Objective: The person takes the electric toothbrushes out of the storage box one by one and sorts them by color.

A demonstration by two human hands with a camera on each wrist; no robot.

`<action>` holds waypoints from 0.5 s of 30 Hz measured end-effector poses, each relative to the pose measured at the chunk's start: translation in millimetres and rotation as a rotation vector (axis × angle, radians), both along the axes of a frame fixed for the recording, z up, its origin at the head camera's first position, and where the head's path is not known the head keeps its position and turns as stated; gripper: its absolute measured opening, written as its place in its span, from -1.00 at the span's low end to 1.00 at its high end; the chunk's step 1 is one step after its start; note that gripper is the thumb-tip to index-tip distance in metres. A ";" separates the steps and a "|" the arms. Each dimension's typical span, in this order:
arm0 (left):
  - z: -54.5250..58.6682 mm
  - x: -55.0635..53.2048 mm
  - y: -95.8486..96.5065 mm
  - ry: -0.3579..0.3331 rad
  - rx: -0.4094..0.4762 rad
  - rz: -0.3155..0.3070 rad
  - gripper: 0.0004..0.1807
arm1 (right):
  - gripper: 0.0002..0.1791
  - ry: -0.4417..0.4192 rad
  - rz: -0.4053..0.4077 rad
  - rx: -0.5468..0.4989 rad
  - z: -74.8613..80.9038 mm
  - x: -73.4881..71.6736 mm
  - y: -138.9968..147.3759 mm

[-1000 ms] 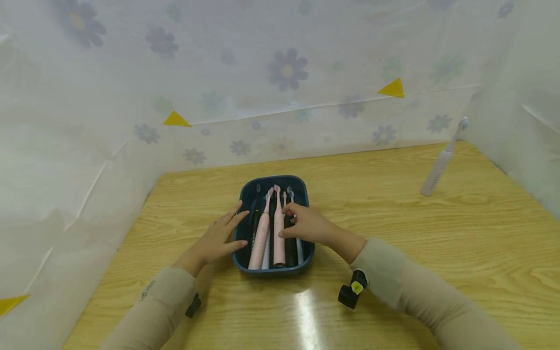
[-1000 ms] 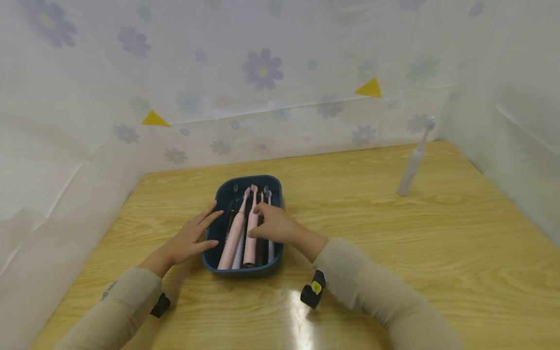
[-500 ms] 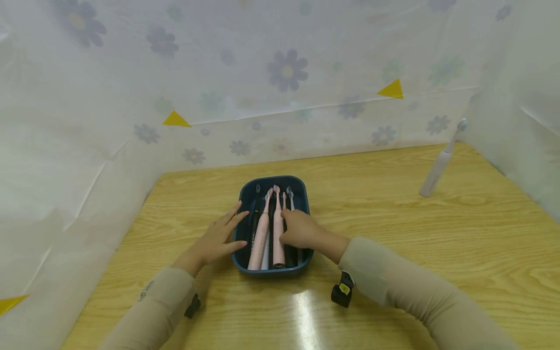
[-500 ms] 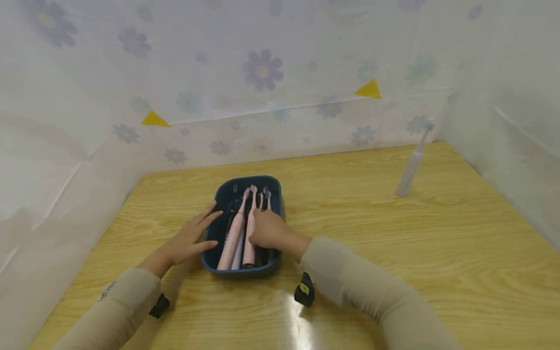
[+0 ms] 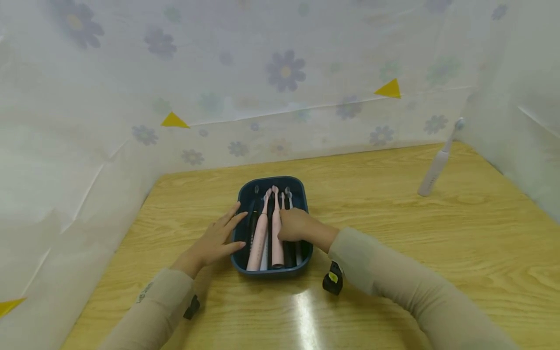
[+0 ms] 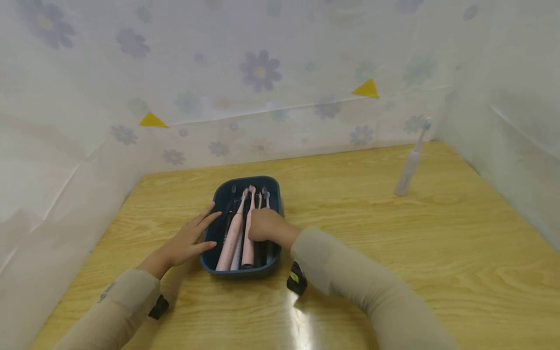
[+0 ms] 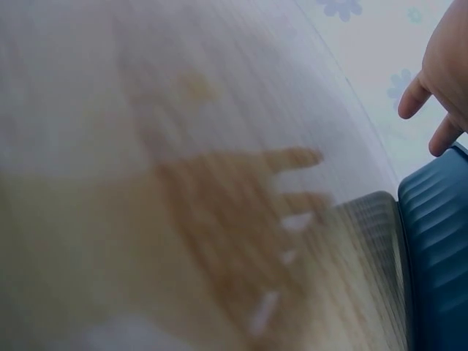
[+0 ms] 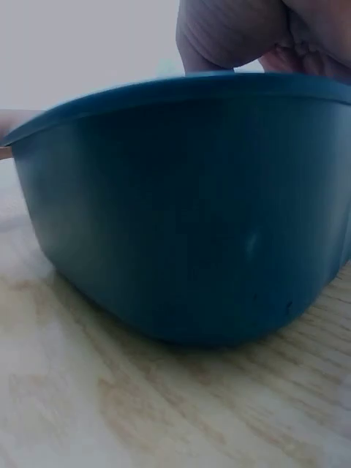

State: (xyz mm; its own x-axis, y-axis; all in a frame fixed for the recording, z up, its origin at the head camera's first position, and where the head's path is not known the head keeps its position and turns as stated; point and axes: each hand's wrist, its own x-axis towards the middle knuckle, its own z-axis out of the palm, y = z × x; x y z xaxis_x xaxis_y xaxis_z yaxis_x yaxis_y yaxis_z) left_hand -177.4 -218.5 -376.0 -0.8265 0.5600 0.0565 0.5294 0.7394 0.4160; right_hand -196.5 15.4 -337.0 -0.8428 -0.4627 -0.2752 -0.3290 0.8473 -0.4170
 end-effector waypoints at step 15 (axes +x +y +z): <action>-1.8 -1.0 0.6 0.015 -0.010 -0.005 -0.26 | -0.46 -0.004 -0.037 0.114 -1.4 -3.3 -7.7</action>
